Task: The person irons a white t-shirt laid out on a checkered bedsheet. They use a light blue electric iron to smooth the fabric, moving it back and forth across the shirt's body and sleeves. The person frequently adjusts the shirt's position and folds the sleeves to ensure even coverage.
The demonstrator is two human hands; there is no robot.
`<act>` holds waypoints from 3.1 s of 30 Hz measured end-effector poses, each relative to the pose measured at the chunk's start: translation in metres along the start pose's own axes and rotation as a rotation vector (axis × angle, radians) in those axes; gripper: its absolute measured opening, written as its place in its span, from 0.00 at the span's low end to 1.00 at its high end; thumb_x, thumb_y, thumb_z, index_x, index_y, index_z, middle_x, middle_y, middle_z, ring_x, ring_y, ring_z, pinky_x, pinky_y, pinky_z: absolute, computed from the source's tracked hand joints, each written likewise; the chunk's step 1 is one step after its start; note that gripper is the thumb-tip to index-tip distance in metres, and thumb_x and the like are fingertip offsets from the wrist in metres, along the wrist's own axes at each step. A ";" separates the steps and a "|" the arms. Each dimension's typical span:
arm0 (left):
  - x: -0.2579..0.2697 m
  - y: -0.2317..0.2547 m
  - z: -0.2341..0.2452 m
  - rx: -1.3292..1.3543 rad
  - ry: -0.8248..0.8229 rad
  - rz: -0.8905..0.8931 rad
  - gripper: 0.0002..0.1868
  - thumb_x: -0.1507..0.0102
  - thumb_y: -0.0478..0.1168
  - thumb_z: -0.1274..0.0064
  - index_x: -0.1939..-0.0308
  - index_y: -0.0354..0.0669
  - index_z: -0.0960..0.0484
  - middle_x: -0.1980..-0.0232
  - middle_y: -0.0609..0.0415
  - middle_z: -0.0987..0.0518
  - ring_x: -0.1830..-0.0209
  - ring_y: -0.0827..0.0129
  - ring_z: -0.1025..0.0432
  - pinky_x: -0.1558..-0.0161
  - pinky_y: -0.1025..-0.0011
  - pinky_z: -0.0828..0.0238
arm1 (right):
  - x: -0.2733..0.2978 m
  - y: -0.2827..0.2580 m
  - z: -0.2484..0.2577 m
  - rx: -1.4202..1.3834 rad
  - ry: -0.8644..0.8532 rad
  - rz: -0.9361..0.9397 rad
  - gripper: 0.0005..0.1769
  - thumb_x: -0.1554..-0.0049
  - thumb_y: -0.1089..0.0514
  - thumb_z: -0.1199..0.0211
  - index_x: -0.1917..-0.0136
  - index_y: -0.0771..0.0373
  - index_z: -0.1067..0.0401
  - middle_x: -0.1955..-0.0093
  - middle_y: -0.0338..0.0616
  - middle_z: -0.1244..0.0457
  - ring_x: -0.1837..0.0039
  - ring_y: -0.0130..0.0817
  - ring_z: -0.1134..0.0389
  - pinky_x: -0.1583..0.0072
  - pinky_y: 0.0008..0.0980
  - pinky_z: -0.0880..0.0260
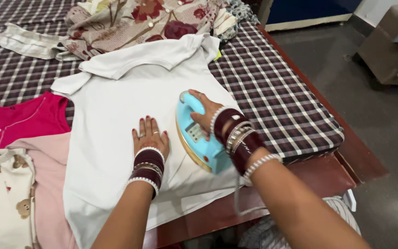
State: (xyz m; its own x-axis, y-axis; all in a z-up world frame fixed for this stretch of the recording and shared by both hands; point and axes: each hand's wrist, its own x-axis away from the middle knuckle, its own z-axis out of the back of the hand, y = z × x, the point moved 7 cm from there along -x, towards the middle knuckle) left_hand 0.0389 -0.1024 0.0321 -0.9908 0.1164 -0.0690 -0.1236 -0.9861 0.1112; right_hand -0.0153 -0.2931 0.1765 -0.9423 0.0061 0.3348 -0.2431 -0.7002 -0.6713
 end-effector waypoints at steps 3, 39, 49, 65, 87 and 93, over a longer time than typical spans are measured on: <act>-0.009 0.009 -0.004 0.009 0.002 -0.098 0.35 0.31 0.51 0.76 0.21 0.41 0.52 0.16 0.50 0.56 0.16 0.60 0.65 0.23 0.51 0.70 | 0.008 0.016 0.013 -0.023 0.000 -0.010 0.41 0.38 0.51 0.43 0.18 0.31 0.56 0.72 0.42 0.37 0.72 0.31 0.35 0.64 0.37 0.26; -0.019 0.062 -0.004 -0.028 -0.098 -0.117 0.41 0.30 0.61 0.77 0.20 0.41 0.57 0.16 0.51 0.60 0.16 0.62 0.67 0.22 0.56 0.73 | -0.010 0.067 0.073 -0.012 0.118 -0.170 0.41 0.36 0.53 0.44 0.17 0.36 0.59 0.68 0.40 0.35 0.70 0.28 0.36 0.64 0.34 0.29; -0.019 0.063 0.002 -0.006 -0.089 -0.108 0.42 0.31 0.63 0.76 0.20 0.41 0.56 0.16 0.51 0.60 0.16 0.62 0.67 0.22 0.56 0.74 | -0.028 0.073 0.125 0.259 0.170 -0.258 0.39 0.35 0.47 0.45 0.17 0.28 0.59 0.59 0.49 0.31 0.69 0.31 0.35 0.64 0.37 0.30; -0.032 0.060 -0.006 -0.017 -0.079 -0.125 0.42 0.31 0.62 0.74 0.21 0.39 0.56 0.17 0.49 0.59 0.17 0.61 0.68 0.23 0.56 0.75 | -0.108 0.144 0.036 1.070 0.227 -0.140 0.46 0.39 0.62 0.47 0.16 0.33 0.63 0.33 0.56 0.42 0.38 0.46 0.32 0.39 0.40 0.29; -0.082 -0.218 0.020 -0.164 -0.149 0.470 0.41 0.35 0.72 0.56 0.22 0.62 0.39 0.22 0.34 0.41 0.22 0.39 0.48 0.29 0.40 0.47 | -0.236 0.121 -0.005 0.433 0.201 -0.390 0.37 0.33 0.47 0.52 0.16 0.49 0.61 0.19 0.59 0.56 0.27 0.55 0.40 0.35 0.55 0.30; -0.129 -0.248 0.004 -0.063 -0.488 0.262 0.32 0.39 0.53 0.40 0.30 0.77 0.28 0.31 0.42 0.25 0.32 0.44 0.30 0.31 0.52 0.33 | -0.228 0.081 0.008 0.404 0.200 -0.170 0.29 0.36 0.62 0.50 0.24 0.43 0.46 0.33 0.57 0.38 0.37 0.54 0.31 0.39 0.55 0.27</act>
State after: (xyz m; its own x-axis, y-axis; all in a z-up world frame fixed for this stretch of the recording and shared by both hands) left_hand 0.1976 0.1275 0.0174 -0.9004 -0.1072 0.4217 0.1191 -0.9929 0.0020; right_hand 0.1818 -0.3565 0.0513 -0.9325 0.2538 0.2570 -0.3256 -0.8986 -0.2940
